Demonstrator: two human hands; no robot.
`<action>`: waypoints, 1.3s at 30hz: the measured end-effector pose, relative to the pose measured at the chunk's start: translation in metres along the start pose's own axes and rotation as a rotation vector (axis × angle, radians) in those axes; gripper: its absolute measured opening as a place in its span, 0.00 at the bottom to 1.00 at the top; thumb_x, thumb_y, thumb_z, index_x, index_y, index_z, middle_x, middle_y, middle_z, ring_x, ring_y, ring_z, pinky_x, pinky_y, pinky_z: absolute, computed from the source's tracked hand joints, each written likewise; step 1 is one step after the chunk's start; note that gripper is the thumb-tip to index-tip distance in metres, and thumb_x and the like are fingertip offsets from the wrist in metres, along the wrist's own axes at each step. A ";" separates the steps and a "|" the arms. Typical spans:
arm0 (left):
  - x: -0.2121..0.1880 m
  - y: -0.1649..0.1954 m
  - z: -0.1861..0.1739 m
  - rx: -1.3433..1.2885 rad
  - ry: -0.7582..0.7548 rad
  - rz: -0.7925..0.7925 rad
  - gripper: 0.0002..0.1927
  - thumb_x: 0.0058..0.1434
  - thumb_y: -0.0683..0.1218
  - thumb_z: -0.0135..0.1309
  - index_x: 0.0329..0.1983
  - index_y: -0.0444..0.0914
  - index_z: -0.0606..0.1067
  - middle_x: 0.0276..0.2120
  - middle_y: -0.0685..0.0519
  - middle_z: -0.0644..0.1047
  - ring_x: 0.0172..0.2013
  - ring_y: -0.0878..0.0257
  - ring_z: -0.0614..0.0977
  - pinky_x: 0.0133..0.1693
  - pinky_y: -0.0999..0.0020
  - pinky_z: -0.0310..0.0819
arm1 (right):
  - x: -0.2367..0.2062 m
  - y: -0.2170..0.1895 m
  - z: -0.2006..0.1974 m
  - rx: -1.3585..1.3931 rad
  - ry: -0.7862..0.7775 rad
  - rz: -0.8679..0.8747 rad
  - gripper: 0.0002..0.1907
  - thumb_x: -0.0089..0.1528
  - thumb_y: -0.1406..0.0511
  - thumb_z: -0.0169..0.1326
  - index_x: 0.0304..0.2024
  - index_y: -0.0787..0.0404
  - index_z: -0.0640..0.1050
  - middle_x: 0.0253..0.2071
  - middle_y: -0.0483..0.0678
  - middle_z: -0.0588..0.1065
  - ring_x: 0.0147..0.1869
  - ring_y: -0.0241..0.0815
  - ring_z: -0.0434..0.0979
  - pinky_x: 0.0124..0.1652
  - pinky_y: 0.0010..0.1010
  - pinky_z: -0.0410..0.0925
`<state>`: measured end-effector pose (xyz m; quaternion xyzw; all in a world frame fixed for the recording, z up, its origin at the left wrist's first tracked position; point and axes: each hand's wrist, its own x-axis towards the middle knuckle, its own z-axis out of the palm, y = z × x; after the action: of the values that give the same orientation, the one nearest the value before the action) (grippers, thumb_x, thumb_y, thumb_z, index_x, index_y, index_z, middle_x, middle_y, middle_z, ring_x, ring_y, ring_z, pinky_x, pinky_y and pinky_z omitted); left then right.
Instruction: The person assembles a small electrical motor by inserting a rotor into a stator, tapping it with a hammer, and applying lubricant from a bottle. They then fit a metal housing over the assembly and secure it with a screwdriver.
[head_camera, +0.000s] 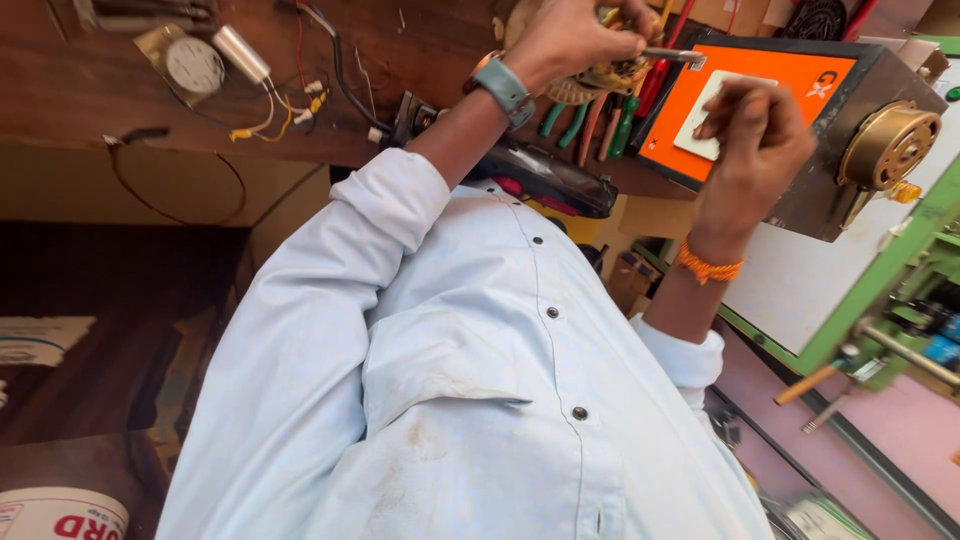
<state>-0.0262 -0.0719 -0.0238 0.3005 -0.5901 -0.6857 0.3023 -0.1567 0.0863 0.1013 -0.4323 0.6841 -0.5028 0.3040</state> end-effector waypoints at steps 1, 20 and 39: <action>-0.001 -0.004 0.002 0.026 -0.009 -0.010 0.05 0.53 0.47 0.65 0.33 0.46 0.85 0.31 0.62 0.86 0.31 0.70 0.86 0.38 0.69 0.83 | 0.007 -0.004 0.001 -0.027 -0.041 -0.012 0.15 0.80 0.61 0.52 0.53 0.71 0.78 0.39 0.51 0.78 0.37 0.34 0.75 0.39 0.24 0.70; 0.005 -0.008 0.000 0.151 -0.108 0.006 0.05 0.59 0.52 0.61 0.38 0.52 0.84 0.31 0.62 0.85 0.28 0.69 0.86 0.32 0.70 0.82 | 0.035 0.008 0.022 -0.290 0.001 0.010 0.22 0.73 0.54 0.65 0.42 0.69 0.80 0.32 0.46 0.76 0.31 0.32 0.75 0.32 0.21 0.67; -0.110 0.013 -0.099 -0.170 0.147 -0.162 0.09 0.72 0.38 0.54 0.54 0.35 0.75 0.47 0.56 0.78 0.49 0.70 0.79 0.55 0.74 0.74 | -0.012 0.047 -0.251 -0.638 0.188 0.176 0.60 0.54 0.30 0.60 0.76 0.58 0.63 0.73 0.52 0.66 0.79 0.49 0.64 0.72 0.43 0.66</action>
<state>0.1200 -0.0511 -0.0172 0.3697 -0.4798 -0.7316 0.3127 -0.3781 0.2087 0.1344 -0.3968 0.8665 -0.2728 0.1314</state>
